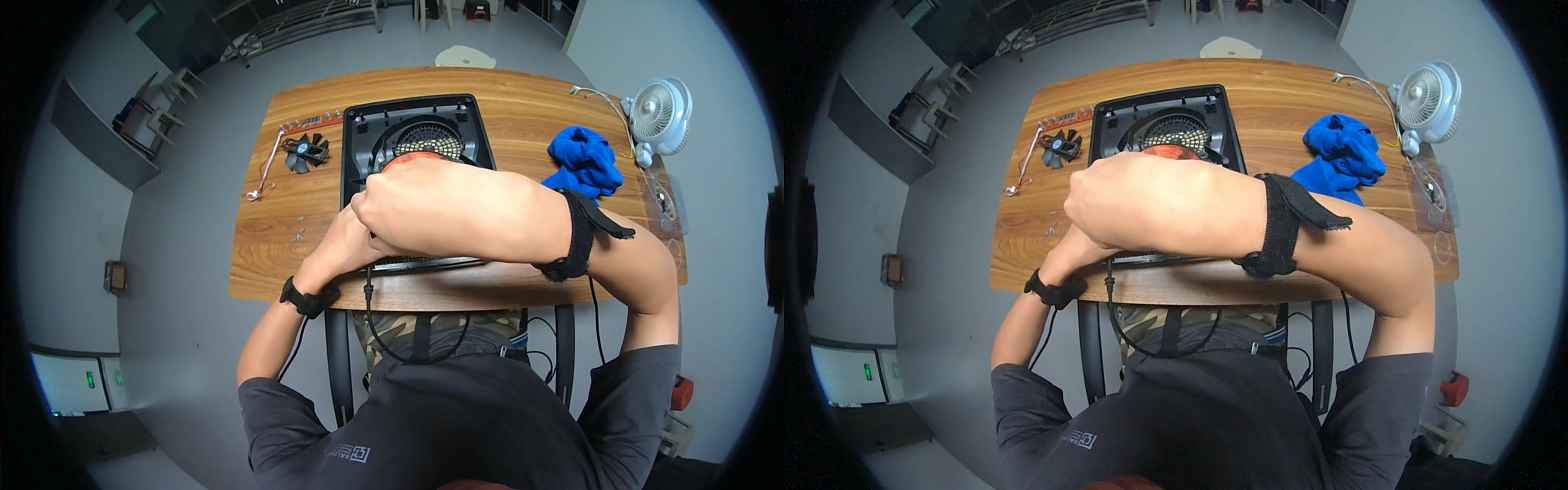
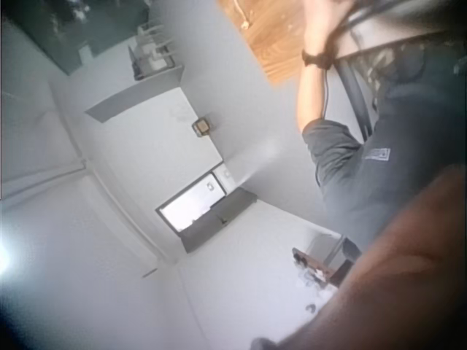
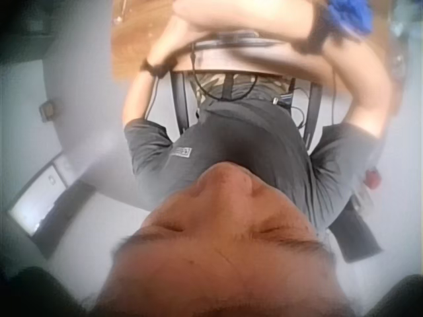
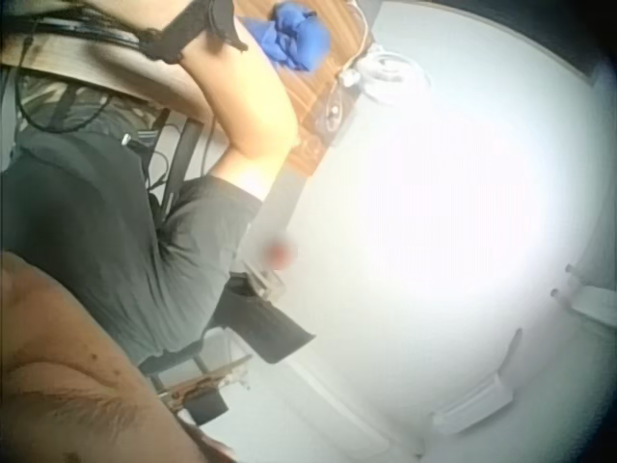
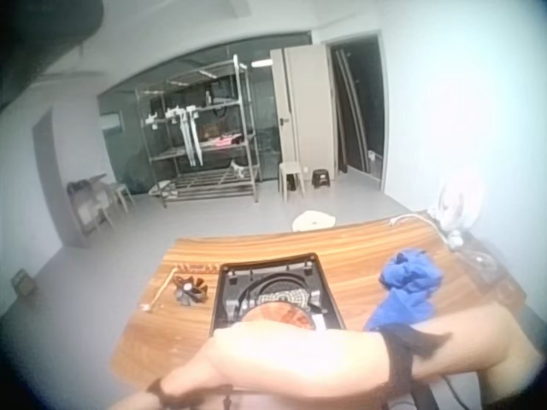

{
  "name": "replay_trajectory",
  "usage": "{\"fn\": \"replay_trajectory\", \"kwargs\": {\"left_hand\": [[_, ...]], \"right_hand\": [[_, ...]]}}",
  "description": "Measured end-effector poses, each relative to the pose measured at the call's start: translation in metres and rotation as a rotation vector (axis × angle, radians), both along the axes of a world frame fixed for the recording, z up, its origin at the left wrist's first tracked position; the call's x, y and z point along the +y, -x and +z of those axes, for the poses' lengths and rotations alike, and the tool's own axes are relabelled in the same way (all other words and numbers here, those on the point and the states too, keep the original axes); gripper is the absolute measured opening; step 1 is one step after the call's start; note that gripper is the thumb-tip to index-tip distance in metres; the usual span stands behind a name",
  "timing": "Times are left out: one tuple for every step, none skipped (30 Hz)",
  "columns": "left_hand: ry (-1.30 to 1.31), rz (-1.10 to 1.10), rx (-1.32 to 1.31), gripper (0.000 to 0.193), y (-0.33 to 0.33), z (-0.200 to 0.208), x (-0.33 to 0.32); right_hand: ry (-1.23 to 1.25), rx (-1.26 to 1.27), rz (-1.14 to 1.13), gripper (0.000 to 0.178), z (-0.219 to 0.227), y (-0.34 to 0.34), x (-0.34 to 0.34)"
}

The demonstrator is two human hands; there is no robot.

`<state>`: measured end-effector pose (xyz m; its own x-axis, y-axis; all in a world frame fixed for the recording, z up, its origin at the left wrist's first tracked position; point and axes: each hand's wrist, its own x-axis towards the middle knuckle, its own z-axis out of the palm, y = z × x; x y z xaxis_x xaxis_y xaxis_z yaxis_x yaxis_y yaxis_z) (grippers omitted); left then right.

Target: The person wipes the bottom of a black electronic device with a blue cloth, then opens it to reveal internal components. They place a copper-colored circular part and a small circuit board inside, then use a screwdriver to secure them with screws.

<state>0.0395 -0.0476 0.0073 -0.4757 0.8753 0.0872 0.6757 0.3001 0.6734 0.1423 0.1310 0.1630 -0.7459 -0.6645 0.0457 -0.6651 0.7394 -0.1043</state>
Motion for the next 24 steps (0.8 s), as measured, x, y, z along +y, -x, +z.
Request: {"fn": "replay_trajectory", "kwargs": {"left_hand": [[-0.034, -0.006, -0.005, 0.069, 0.002, -0.004, -0.001], [-0.07, -0.012, -0.01, 0.067, 0.003, -0.009, -0.002], [-0.073, 0.01, -0.006, 0.065, 0.005, -0.013, -0.002], [-0.076, 0.032, -0.002, 0.063, 0.007, -0.018, -0.002], [-0.1, 0.031, 0.012, 0.061, 0.007, -0.019, 0.001], [-0.124, 0.03, 0.025, 0.058, 0.007, -0.02, 0.003], [-0.169, 0.012, 0.049, 0.056, 0.006, -0.02, 0.004], [-0.21, -0.001, 0.076, 0.054, 0.006, -0.019, 0.004], [-0.201, -0.012, 0.111, 0.051, 0.006, -0.019, 0.004], [-0.192, -0.023, 0.145, 0.049, 0.006, -0.021, 0.002], [-0.2, -0.027, 0.169, 0.046, 0.006, -0.02, 0.001], [-0.208, -0.03, 0.193, 0.044, 0.005, -0.02, 0.0], [-0.231, -0.024, 0.209, 0.041, 0.003, -0.018, 0.0], [-0.231, -0.022, 0.215, 0.038, 0.003, -0.018, 0.0], [-0.23, -0.019, 0.221, 0.036, 0.003, -0.018, 0.0], [-0.205, -0.021, 0.219, 0.035, 0.005, -0.019, -0.002], [-0.201, -0.021, 0.219, 0.034, 0.004, -0.02, -0.003], [-0.198, -0.023, 0.22, 0.033, 0.005, -0.02, -0.003], [-0.216, -0.026, 0.226, 0.032, 0.005, -0.019, -0.001], [-0.171, -0.027, 0.219, 0.034, 0.004, -0.012, -0.003], [-0.126, -0.028, 0.211, 0.036, 0.001, -0.005, -0.005], [-0.147, -0.043, 0.251, 0.037, 0.0, -0.006, -0.005], [-0.167, -0.05, 0.297, 0.039, 0.0, -0.007, -0.007], [-0.185, -0.057, 0.342, 0.041, 0.001, -0.01, -0.009]], "right_hand": [[0.021, -0.021, -0.011, 0.015, 0.002, 0.0, 0.002], [0.041, -0.041, -0.022, 0.015, 0.002, 0.0, 0.003], [0.091, -0.019, -0.01, 0.015, -0.002, -0.002, 0.005], [0.142, 0.002, 0.003, 0.015, -0.008, -0.005, 0.008], [0.192, 0.024, 0.01, 0.014, -0.011, -0.007, 0.011], [0.206, 0.026, 0.018, 0.014, -0.011, -0.009, 0.012], [0.221, 0.027, 0.027, 0.014, -0.009, -0.01, 0.014], [0.239, 0.031, 0.042, 0.014, -0.007, -0.009, 0.015], [0.212, 0.056, 0.045, 0.014, -0.009, -0.007, 0.016], [0.184, 0.081, 0.049, 0.014, -0.013, -0.004, 0.016], [0.155, 0.104, 0.051, 0.013, -0.013, -0.003, 0.015], [0.129, 0.078, 0.037, 0.014, -0.01, -0.003, 0.015], [0.103, 0.052, 0.023, 0.014, -0.006, -0.004, 0.014], [0.077, 0.025, 0.008, 0.015, 0.0, -0.005, 0.012], [0.067, 0.033, -0.011, 0.016, 0.006, -0.006, 0.011], [0.057, 0.041, -0.031, 0.016, 0.013, -0.007, 0.01], [0.048, 0.047, -0.048, 0.017, 0.018, -0.008, 0.009], [0.046, 0.041, -0.058, 0.018, 0.024, -0.009, 0.008], [0.043, 0.035, -0.067, 0.018, 0.03, -0.009, 0.008], [0.041, 0.032, -0.074, 0.019, 0.036, -0.009, 0.008], [0.021, -0.002, -0.068, 0.021, 0.042, -0.009, 0.011], [0.004, -0.007, -0.094, 0.022, 0.042, -0.009, 0.014], [-0.013, -0.008, -0.111, 0.023, 0.041, -0.007, 0.016], [-0.03, -0.009, -0.127, 0.025, 0.041, -0.005, 0.017]]}}
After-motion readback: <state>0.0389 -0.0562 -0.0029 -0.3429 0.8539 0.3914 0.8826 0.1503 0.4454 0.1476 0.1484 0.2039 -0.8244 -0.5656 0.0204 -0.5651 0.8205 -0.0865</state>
